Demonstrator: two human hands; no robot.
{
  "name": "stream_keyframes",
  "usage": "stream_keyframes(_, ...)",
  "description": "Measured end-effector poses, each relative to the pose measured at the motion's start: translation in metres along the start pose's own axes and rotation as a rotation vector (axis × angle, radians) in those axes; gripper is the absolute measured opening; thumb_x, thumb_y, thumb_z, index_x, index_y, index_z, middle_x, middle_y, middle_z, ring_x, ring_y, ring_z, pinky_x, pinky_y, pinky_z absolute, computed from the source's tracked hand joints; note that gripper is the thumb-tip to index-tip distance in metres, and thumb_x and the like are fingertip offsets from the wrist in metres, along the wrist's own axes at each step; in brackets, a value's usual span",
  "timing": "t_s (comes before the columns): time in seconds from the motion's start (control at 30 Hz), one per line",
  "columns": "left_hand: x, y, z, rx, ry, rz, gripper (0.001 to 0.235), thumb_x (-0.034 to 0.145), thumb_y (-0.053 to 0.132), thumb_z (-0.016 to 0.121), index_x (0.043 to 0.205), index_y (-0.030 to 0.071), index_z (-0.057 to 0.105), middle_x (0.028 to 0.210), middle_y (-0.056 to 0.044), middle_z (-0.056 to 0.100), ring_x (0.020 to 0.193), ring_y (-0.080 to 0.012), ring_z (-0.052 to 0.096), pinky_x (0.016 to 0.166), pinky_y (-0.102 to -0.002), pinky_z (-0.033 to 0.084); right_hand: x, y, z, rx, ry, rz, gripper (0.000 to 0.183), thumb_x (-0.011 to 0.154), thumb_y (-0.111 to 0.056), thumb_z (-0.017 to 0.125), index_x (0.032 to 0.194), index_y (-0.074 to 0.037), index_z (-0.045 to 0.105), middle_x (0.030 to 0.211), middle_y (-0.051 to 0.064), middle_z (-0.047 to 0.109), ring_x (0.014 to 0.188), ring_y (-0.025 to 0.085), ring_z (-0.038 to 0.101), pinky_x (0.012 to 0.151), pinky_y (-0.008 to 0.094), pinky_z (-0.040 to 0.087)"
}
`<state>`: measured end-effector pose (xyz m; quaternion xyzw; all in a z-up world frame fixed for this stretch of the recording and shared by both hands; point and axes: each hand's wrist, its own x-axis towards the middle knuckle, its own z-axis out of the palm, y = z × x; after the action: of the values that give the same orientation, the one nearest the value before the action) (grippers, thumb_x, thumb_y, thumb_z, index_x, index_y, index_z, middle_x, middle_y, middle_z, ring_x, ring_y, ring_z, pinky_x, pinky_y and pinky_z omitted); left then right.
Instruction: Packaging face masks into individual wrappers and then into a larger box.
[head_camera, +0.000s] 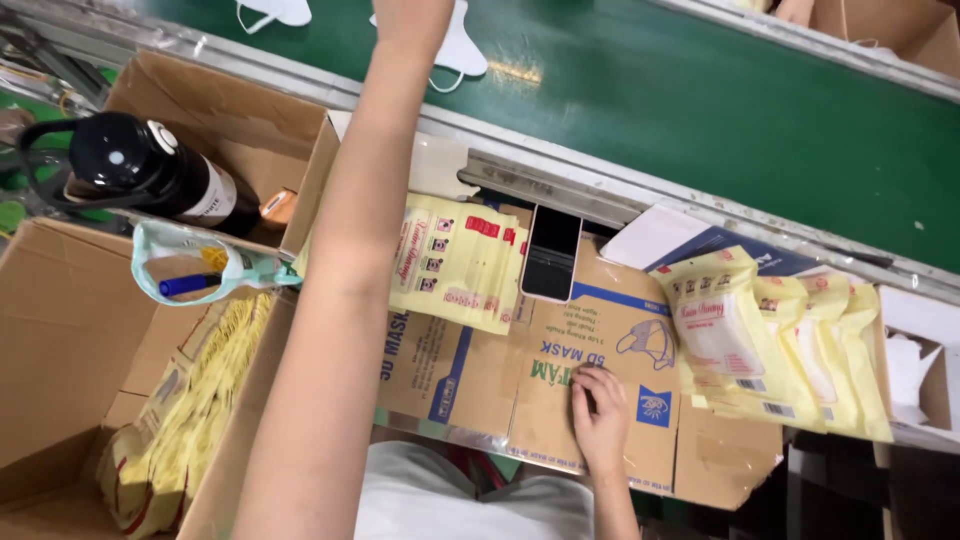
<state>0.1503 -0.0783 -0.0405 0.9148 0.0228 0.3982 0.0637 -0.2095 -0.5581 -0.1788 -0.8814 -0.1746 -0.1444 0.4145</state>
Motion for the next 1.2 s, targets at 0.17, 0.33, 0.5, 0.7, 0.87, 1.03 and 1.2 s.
stream_keyframes(0.17,-0.012,-0.021,-0.006,0.259,0.321,0.302,0.091,0.059,0.071,0.063,0.123,0.006,0.063,0.110,-0.012,0.071,0.099,-0.0326,0.067,0.091,-0.061,0.037,0.004,0.001,0.003,0.016,0.018,0.029,0.011,0.087,-0.007,0.069,0.096,-0.004,0.073,0.108,0.010,0.073,0.112,0.030,0.066,0.101,0.040,0.049)
stream_keyframes(0.33,-0.031,-0.012,0.005,0.325,0.100,0.081,0.081,0.059,0.068,0.063,0.120,0.015,0.067,0.109,-0.011,0.072,0.101,-0.0347,0.069,0.095,-0.075,0.030,0.012,0.001,0.005,0.025,0.009,0.058,0.011,0.085,-0.008,0.070,0.095,-0.004,0.073,0.108,0.010,0.073,0.112,0.030,0.066,0.099,0.039,0.049)
stream_keyframes(0.5,-0.028,0.001,0.005,0.281,-0.301,0.058,0.012,0.105,0.017,0.064,0.114,0.014,0.071,0.103,-0.012,0.076,0.098,-0.0353,0.072,0.114,-0.061,0.042,0.013,0.004,0.003,0.018,0.000,0.065,0.011,0.085,-0.008,0.071,0.096,-0.004,0.074,0.107,0.009,0.073,0.112,0.030,0.065,0.099,0.040,0.049)
stream_keyframes(0.7,-0.133,0.210,-0.131,-0.602,-0.329,0.319,0.046,0.088,0.016,0.068,0.132,0.005,0.063,0.113,-0.015,0.072,0.100,-0.0323,0.069,0.083,-0.041,0.056,0.024,-0.008,-0.007,0.386,0.035,0.331,0.039,0.091,-0.005,0.072,0.128,-0.002,0.062,0.134,0.012,0.064,0.127,0.027,0.061,0.113,0.041,0.044)
stream_keyframes(0.87,-0.221,0.298,-0.255,-1.445,-0.928,0.080,0.104,0.074,0.040,0.087,0.156,0.008,0.033,0.141,-0.016,0.054,0.130,-0.0337,0.058,0.098,-0.042,0.055,0.015,0.001,-0.028,0.510,0.090,0.162,0.079,0.090,-0.002,0.079,0.158,0.000,0.040,0.149,0.012,0.054,0.138,0.023,0.055,0.117,0.038,0.051)
stream_keyframes(1.03,-0.294,0.256,-0.207,-1.168,-0.530,0.088,0.116,0.075,0.050,0.094,0.162,0.010,0.030,0.170,-0.015,0.035,0.158,-0.0319,0.039,0.127,-0.044,0.041,-0.009,-0.024,-0.077,0.501,0.076,0.281,0.045,0.093,-0.005,0.080,0.134,0.003,0.064,0.125,0.009,0.071,0.114,0.020,0.069,0.102,0.035,0.057)
stream_keyframes(1.2,-0.346,0.262,-0.160,-0.659,-0.943,0.190,0.136,0.049,0.062,0.101,0.154,0.010,0.031,0.166,-0.029,0.012,0.150,-0.0452,0.002,0.114,-0.069,0.008,-0.011,-0.031,-0.057,0.325,-0.199,0.323,0.059,0.079,-0.011,0.087,0.129,0.002,0.058,0.113,0.006,0.070,0.102,0.017,0.067,0.089,0.031,0.054)
